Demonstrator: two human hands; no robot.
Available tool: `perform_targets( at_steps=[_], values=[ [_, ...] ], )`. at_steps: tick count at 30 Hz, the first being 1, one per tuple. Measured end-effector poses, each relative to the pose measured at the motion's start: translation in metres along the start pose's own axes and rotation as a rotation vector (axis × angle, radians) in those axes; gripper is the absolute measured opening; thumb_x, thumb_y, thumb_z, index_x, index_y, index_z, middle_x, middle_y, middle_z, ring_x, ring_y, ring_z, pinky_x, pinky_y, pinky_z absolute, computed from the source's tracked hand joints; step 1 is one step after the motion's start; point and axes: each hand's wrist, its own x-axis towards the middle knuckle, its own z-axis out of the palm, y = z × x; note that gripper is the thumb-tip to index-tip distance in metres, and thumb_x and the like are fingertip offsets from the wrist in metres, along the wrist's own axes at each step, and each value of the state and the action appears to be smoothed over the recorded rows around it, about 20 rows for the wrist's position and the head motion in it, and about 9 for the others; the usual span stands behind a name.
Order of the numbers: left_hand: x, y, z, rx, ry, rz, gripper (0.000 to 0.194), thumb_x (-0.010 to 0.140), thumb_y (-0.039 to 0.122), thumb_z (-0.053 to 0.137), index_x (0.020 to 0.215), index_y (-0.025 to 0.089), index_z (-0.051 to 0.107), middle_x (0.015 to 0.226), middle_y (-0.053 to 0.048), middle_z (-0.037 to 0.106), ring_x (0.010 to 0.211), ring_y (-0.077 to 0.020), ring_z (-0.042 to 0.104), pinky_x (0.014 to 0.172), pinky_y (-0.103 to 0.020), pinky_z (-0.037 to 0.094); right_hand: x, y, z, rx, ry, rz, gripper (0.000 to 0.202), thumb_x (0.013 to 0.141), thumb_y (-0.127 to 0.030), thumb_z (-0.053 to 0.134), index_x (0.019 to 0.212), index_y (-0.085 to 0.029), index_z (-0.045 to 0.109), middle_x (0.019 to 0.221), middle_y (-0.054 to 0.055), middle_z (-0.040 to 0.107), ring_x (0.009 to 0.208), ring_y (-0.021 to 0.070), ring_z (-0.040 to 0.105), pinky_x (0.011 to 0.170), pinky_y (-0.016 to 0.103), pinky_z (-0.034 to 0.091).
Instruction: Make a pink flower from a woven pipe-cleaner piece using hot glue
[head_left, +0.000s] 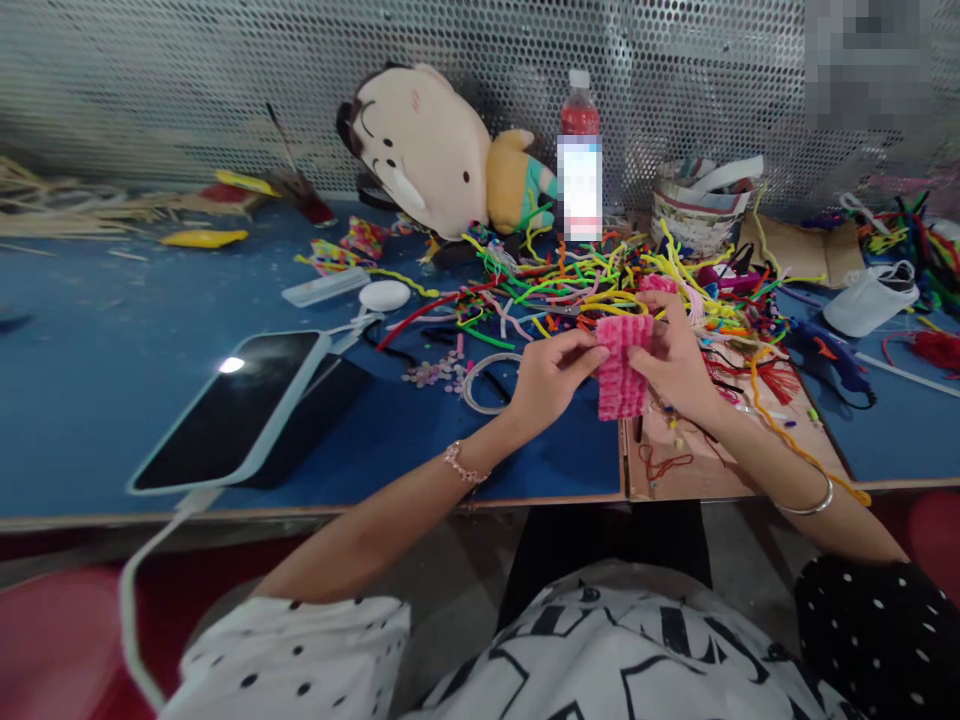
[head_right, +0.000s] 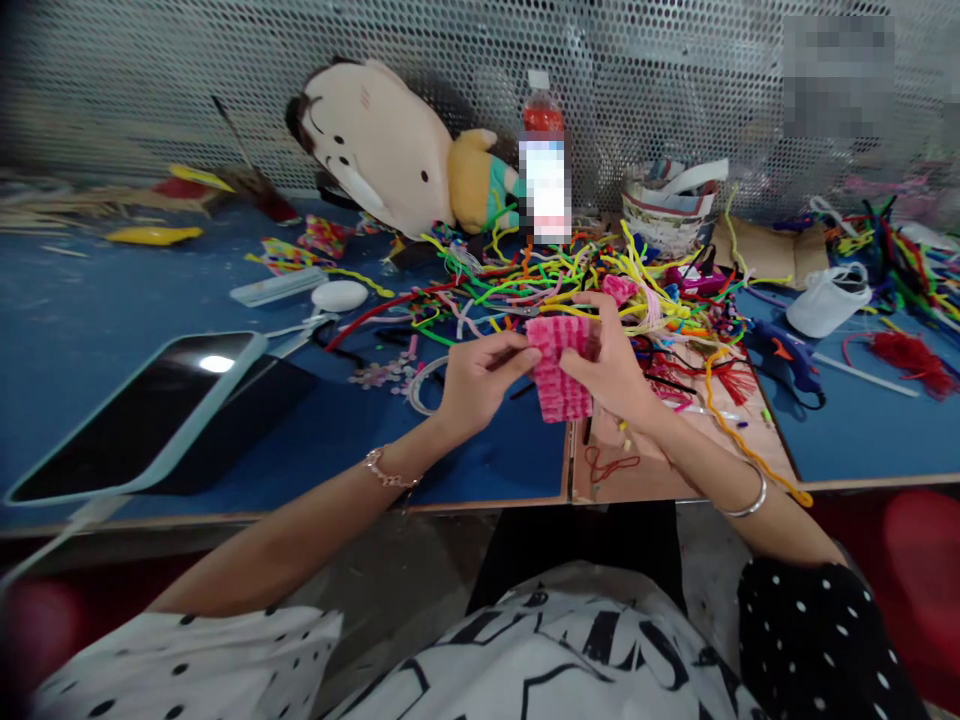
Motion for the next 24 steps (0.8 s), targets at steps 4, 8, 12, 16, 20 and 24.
perform_targets(
  at_steps=[4, 8, 12, 16, 20, 24],
  values=[
    [0.005, -0.004, -0.003, -0.161, -0.004, -0.064, 0.028, 0.073, 0.045, 0.070, 0.072, 0.017, 0.066, 0.065, 0.000, 0.064, 0.056, -0.0110, 0.058, 0.057, -0.023, 0.050, 0.002, -0.005, -0.005, 0.247, -0.067, 0.093, 0.044, 0.068, -0.031, 0.064, 0.103, -0.028, 0.038, 0.078, -0.005, 0.058, 0.065, 0.0122, 0.057, 0.063, 0.029, 0.049],
    [0.006, -0.004, -0.003, -0.215, -0.029, -0.087, 0.024, 0.071, 0.039, 0.072, 0.075, 0.017, 0.066, 0.065, 0.001, 0.065, 0.055, -0.0109, 0.059, 0.055, -0.024, 0.052, 0.001, -0.005, -0.003, 0.223, -0.061, 0.048, 0.044, 0.068, -0.029, 0.065, 0.103, -0.027, 0.038, 0.084, -0.003, 0.059, 0.069, 0.0135, 0.059, 0.064, 0.030, 0.050],
    [0.006, -0.002, -0.003, -0.240, -0.072, -0.112, 0.021, 0.070, 0.036, 0.072, 0.073, 0.017, 0.064, 0.064, 0.002, 0.064, 0.056, -0.0106, 0.058, 0.056, -0.023, 0.050, -0.001, 0.000, 0.000, 0.116, 0.004, -0.031, 0.049, 0.069, -0.031, 0.067, 0.108, -0.027, 0.038, 0.112, 0.005, 0.057, 0.091, 0.0186, 0.061, 0.075, 0.034, 0.053],
    [0.005, 0.001, 0.000, -0.354, -0.113, -0.190, 0.023, 0.063, 0.030, 0.077, 0.069, 0.016, 0.059, 0.066, 0.002, 0.062, 0.060, -0.0099, 0.057, 0.059, -0.022, 0.047, -0.003, 0.003, 0.001, -0.011, 0.043, -0.112, 0.048, 0.073, -0.029, 0.063, 0.114, -0.025, 0.037, 0.128, 0.009, 0.048, 0.101, 0.0205, 0.060, 0.090, 0.039, 0.050],
    [0.003, 0.006, 0.006, -0.474, -0.053, -0.306, 0.022, 0.060, 0.022, 0.072, 0.062, 0.017, 0.051, 0.058, 0.006, 0.052, 0.054, -0.0062, 0.048, 0.054, -0.019, 0.039, -0.005, 0.004, 0.002, -0.162, 0.048, -0.214, 0.046, 0.075, -0.022, 0.057, 0.116, -0.023, 0.036, 0.126, 0.010, 0.050, 0.121, 0.0234, 0.051, 0.106, 0.042, 0.041],
    [0.000, 0.009, 0.011, -0.520, 0.016, -0.306, 0.021, 0.058, 0.019, 0.066, 0.059, 0.017, 0.045, 0.055, 0.007, 0.047, 0.053, -0.0052, 0.042, 0.051, -0.017, 0.033, -0.006, 0.006, 0.004, -0.234, 0.001, -0.251, 0.049, 0.074, -0.018, 0.055, 0.119, -0.024, 0.035, 0.125, 0.010, 0.053, 0.121, 0.0245, 0.052, 0.108, 0.044, 0.039]
  ],
)
